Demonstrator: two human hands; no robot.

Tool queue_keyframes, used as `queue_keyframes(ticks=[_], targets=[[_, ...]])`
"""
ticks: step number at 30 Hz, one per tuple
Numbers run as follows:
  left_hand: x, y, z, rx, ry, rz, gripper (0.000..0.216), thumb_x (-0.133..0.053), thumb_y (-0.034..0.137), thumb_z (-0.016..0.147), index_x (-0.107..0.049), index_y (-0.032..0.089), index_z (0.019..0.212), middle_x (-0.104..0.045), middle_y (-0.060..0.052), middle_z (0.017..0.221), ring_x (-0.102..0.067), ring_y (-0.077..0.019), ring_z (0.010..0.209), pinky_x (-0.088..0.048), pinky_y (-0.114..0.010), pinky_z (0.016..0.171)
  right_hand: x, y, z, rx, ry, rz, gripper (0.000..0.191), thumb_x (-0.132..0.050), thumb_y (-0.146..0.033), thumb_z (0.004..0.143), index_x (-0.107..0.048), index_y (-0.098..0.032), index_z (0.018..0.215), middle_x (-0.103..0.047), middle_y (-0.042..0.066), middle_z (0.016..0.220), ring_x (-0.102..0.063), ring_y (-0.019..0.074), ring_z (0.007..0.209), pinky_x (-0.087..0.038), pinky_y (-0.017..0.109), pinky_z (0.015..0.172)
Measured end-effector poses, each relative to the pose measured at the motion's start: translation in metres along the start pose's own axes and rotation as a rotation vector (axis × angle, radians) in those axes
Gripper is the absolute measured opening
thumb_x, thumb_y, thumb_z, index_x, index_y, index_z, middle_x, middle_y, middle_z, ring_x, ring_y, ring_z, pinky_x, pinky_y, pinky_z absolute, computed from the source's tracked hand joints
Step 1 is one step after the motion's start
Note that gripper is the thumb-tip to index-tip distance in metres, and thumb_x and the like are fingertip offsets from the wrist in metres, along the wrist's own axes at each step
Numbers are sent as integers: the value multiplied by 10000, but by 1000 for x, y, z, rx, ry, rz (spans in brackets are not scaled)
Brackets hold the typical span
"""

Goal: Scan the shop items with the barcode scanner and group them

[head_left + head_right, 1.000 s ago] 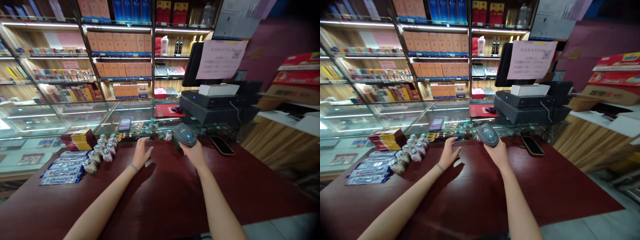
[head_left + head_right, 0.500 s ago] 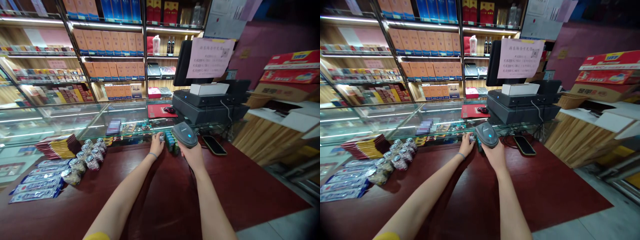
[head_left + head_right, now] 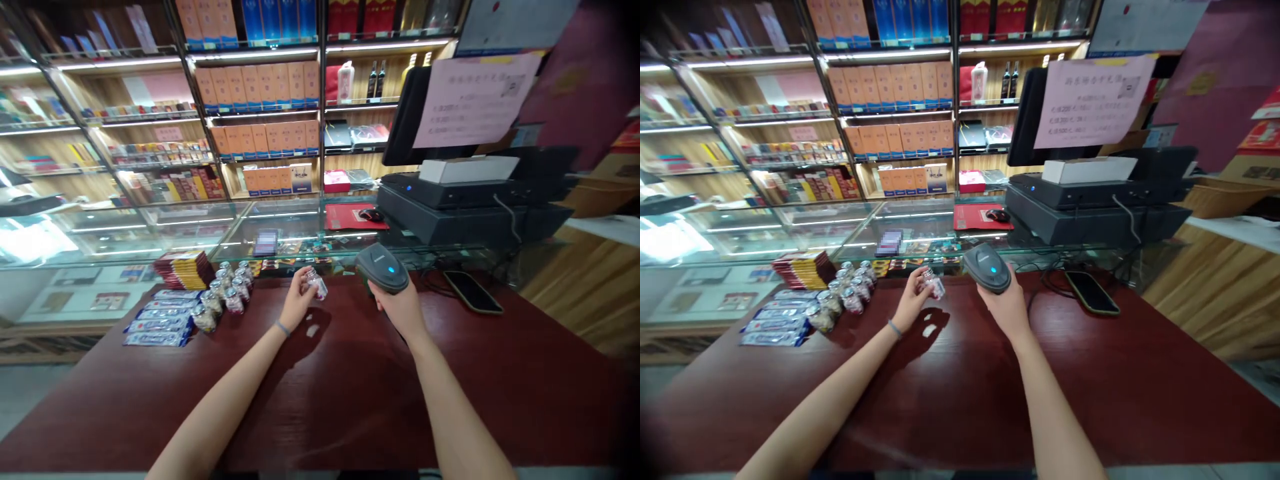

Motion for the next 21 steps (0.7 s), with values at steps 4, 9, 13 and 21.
queue_keyframes(ticks=[4, 9, 13, 21], targets=[[60, 33, -39, 70, 17, 23, 663, -668, 432, 862, -385, 264, 1437, -636, -92, 1182, -645, -191, 962, -549, -335, 821, -31, -14, -17, 59, -139, -36, 388, -705, -350, 767, -542, -236, 1100, -732, 31, 858, -699, 209, 733, -530, 300, 663], [129, 50, -86, 181, 113, 9, 641, -643, 401, 856, -370, 283, 1424, -657, -103, 1246, -668, -208, 1018, -545, -341, 814, -72, -28, -49, 125, -442, -244, 520, -690, -305, 752, -489, -292, 1231, -758, 5, 869, -760, 274, 829, -505, 290, 637], [161, 53, -111, 209, 167, -59, 599, -659, 354, 829, -430, 273, 1377, -677, -105, 1246, -681, -223, 1034, -543, -343, 810, -96, -43, -79, 329, -657, -375, 546, -672, -227, 727, -453, -291, 1223, -769, 2, 874, -770, 284, 750, -454, 282, 586], [180, 54, -114, 178, 268, -65, 592, -668, 418, 848, -468, 296, 1391, -656, -123, 1295, -672, -272, 1088, -568, -381, 779, -108, -54, -101, 425, -867, -455, 373, -584, -166, 706, -491, -275, 1050, -768, 6, 792, -769, 321, 759, -388, 290, 557]])
Point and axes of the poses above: each hand's wrist, its own z-axis towards the middle knuckle, its own x-axis out of the back of the hand, y = z × x, the point moved 2 cm from there along z, towards the middle knuckle
